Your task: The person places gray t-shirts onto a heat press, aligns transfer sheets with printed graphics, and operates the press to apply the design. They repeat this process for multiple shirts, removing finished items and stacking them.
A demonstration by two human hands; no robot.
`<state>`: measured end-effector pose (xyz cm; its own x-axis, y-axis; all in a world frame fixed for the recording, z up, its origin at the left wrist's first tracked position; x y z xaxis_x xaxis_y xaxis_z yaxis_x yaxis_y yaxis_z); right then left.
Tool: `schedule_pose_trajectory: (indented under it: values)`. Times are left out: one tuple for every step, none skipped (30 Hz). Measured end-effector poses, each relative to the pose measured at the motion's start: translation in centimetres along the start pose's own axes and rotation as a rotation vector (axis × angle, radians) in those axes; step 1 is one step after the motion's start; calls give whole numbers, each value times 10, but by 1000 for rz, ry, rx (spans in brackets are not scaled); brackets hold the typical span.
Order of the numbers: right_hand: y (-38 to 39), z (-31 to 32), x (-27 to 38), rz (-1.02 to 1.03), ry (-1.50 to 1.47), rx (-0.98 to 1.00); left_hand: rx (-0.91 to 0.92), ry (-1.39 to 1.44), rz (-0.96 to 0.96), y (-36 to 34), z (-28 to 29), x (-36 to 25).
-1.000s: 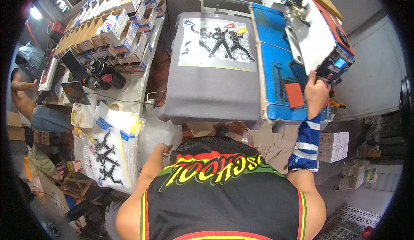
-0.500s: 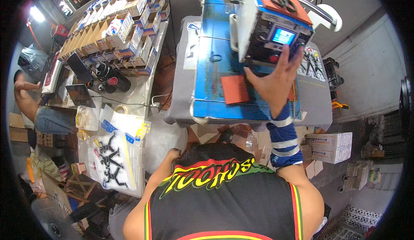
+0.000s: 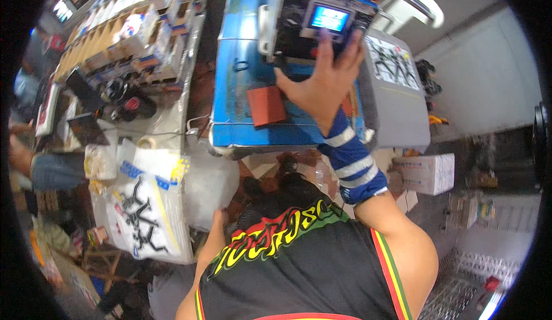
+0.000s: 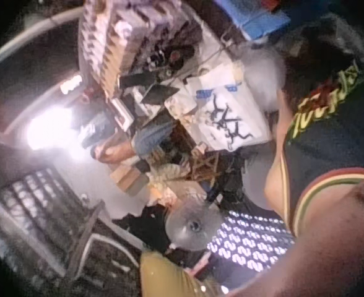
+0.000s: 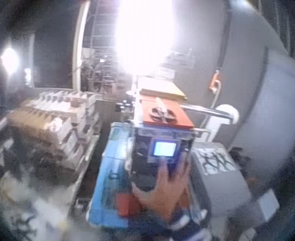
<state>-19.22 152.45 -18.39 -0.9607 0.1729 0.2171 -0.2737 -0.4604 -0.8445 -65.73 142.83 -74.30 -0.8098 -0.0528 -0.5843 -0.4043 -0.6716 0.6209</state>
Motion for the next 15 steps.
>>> schedule_pose_trajectory:
  values:
    - [-1, 0, 2, 20, -10, -26, 37, -62, 0, 6, -5, 4]
    - [-3, -2, 2, 14, -2, -5, 84, -115, 16, 14, -10, 7]
    - [-4, 2, 1, 20, -2, -39, 160, -165, 57, 20, -17, 10]
    - [-5, 2, -3, -5, -16, 17, 234, -213, 100, 26, -23, 9]
    - [-5, 3, -7, -12, -77, 64, 306, -268, 137, 28, -29, 6]
    - [-3, 8, -16, -3, -129, 111, 380, -319, 170, 28, -36, 0]
    - [2, 13, -25, 31, -192, 165, 444, -392, 182, 23, -41, -10]
    - [11, 21, -41, 41, -258, 245, 492, -473, 180, 14, -46, -23]
    - [19, 34, -73, -39, -448, 228, 532, -566, 161, -2, -54, -40]
    - [32, 44, -111, -127, -597, 264, 548, -630, 129, -19, -61, -59]
    - [48, 53, -155, -206, -691, 328, 537, -642, 82, -37, -71, -81]
    - [65, 78, -199, -104, -377, 290, 543, -593, -9, -53, -82, -107]
    - [92, 101, -251, -140, -213, 314, 489, -445, -105, -68, -95, -139]
    - [116, 127, -308, -148, -33, 264, 477, -269, -239, -77, -110, -175]
    - [143, 156, -371, -194, 106, 243, 448, -122, -297, -84, -126, -210]
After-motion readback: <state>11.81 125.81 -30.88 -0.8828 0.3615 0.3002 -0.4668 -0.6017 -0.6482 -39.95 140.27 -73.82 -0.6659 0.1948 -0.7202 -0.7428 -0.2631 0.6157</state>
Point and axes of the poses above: each hand's wrist, its own y-axis away from the middle knuckle, its own z-axis out of the back of the hand, x = y × z, the point moved 7 cm from there along -y, towards the middle knuckle, and after that the axes turned 4 degrees about x, right-handed, at the moved point
